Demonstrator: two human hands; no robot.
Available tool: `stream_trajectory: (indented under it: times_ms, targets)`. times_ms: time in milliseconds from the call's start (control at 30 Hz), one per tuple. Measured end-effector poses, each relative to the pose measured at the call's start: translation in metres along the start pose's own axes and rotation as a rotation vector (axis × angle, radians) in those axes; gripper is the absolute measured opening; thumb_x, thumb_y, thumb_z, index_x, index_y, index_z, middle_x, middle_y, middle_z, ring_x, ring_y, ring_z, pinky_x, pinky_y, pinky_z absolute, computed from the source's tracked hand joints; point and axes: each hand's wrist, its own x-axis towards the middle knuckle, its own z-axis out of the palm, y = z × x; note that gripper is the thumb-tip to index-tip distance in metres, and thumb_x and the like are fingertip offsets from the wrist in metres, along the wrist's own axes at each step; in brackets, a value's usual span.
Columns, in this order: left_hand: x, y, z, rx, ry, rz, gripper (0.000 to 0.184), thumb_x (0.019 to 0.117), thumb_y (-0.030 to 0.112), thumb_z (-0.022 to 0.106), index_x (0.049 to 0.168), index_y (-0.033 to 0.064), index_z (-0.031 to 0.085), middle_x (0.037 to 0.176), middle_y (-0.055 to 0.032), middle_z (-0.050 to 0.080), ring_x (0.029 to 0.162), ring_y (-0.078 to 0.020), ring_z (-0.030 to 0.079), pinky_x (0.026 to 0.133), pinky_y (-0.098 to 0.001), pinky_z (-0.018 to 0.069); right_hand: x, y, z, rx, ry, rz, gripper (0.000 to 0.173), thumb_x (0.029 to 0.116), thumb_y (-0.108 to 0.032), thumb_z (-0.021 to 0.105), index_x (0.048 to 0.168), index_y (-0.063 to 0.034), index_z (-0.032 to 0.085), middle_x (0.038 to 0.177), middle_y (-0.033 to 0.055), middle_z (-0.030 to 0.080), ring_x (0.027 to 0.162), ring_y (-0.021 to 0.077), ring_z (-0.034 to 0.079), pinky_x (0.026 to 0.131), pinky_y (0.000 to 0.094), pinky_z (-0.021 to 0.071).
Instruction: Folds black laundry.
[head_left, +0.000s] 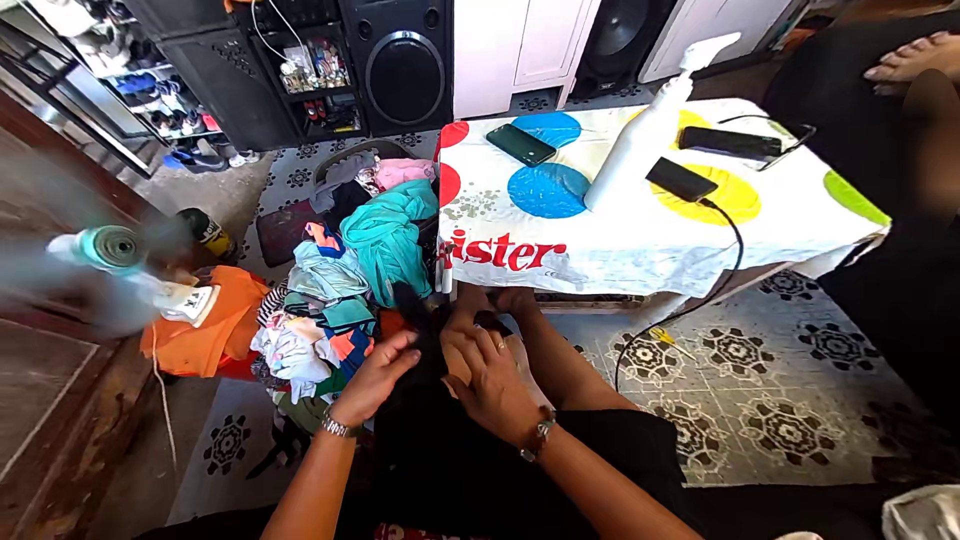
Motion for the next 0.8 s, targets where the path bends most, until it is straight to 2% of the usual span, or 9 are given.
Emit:
stream_trajectory:
  times_ms: [67,133,200,267,433,533,633,700,800]
  targets:
    - [-0.016,0.023,0.014,0.09,-0.122,0.119,0.02,0.1017,0.01,0.054,0.113,-0.001,0.067,0.101,0.0015,0.071,0.093,-0.0017,0.066,0.088,-0.0247,0.0556,0.017,-0.01,-0.029,-0.015,-0.078,-0.198,0.059,0.082,-0.017,0.077,0.139,-0.0153,0.063,0.144,0.0108,0.06,0.136,0.0432,0.051,0.103,0.0677,0.0431]
    - [-0.029,0.036,0.024,0.113,-0.18,0.22,0.017,0.1004,0.008,0.057,0.11,-0.0011,0.068,0.098,0.0036,0.071,0.089,0.0013,0.065,0.084,-0.0208,0.0552,0.028,-0.018,-0.056,0.102,-0.34,-0.2,0.048,0.0855,-0.015,0.078,0.132,-0.0102,0.067,0.134,0.0115,0.067,0.135,0.0395,0.052,0.11,0.07,0.0318]
    - [-0.038,0.041,0.029,0.089,-0.148,0.28,0.013,0.0983,0.006,0.06,0.107,0.0,0.068,0.095,0.0057,0.071,0.087,0.0018,0.065,0.082,-0.02,0.0556,0.031,-0.018,-0.073,0.198,-0.554,-0.141,0.027,0.093,-0.018,0.073,0.109,0.0038,0.07,0.105,0.0203,0.071,0.109,0.0374,0.064,0.105,0.0637,0.0365]
    - [-0.048,0.039,0.028,0.056,-0.116,0.298,0.011,0.0929,0.006,0.068,0.103,0.0025,0.069,0.092,0.0072,0.072,0.084,0.0008,0.067,0.079,-0.0208,0.0572,0.025,-0.013,-0.088,0.264,-0.66,-0.09,0.027,0.0959,-0.019,0.07,0.095,0.008,0.067,0.086,0.0197,0.067,0.085,0.0289,0.064,0.083,0.049,0.0483]
    - [-0.081,0.012,0.019,0.39,-0.245,0.194,0.024,0.0866,0.016,0.079,0.102,-0.0017,0.073,0.089,-0.0042,0.073,0.082,-0.0034,0.067,0.08,-0.024,0.0569,-0.033,-0.016,-0.139,0.371,-0.531,-0.113,0.013,0.0892,-0.01,0.067,0.093,0.0015,0.07,0.08,0.0098,0.068,0.073,0.0133,0.063,0.066,0.0334,0.0515]
    - [-0.101,-0.022,0.015,0.636,-0.23,0.136,0.023,0.0882,0.021,0.076,0.094,-0.0006,0.074,0.082,-0.0102,0.069,0.073,-0.0151,0.061,0.07,-0.033,0.052,-0.078,-0.042,-0.167,0.337,-0.378,-0.266,0.015,0.083,-0.011,0.061,0.089,-0.0037,0.073,0.083,0.0068,0.071,0.079,0.0129,0.069,0.069,0.0318,0.0559]
    - [-0.121,-0.049,0.009,0.632,-0.183,0.16,0.023,0.0852,0.024,0.078,0.086,0.0016,0.075,0.101,-0.012,0.072,0.102,-0.0248,0.066,0.093,-0.0438,0.0528,-0.125,-0.052,-0.179,0.259,-0.362,-0.249,0.013,0.0865,-0.017,0.063,0.093,-0.0081,0.07,0.087,0.0056,0.069,0.081,0.0147,0.068,0.068,0.0315,0.0559]
    - [-0.132,-0.058,0.005,0.509,-0.129,0.205,0.02,0.0826,0.025,0.079,0.079,0.0059,0.073,0.115,-0.0066,0.072,0.118,-0.0196,0.061,0.104,-0.0393,0.0473,-0.154,-0.047,-0.18,0.208,-0.401,-0.169,0.015,0.0836,-0.019,0.068,0.093,-0.0079,0.069,0.09,0.0083,0.069,0.086,0.0229,0.068,0.072,0.0401,0.0566]
    - [-0.138,-0.06,0.0,0.398,-0.1,0.219,0.017,0.0855,0.025,0.076,0.082,0.0095,0.071,0.113,-0.0003,0.074,0.117,-0.0102,0.061,0.105,-0.031,0.0458,-0.186,-0.042,-0.185,0.25,-0.495,0.036,0.018,0.0811,-0.021,0.073,0.09,-0.005,0.07,0.081,0.0101,0.068,0.079,0.0252,0.066,0.07,0.0437,0.0511]
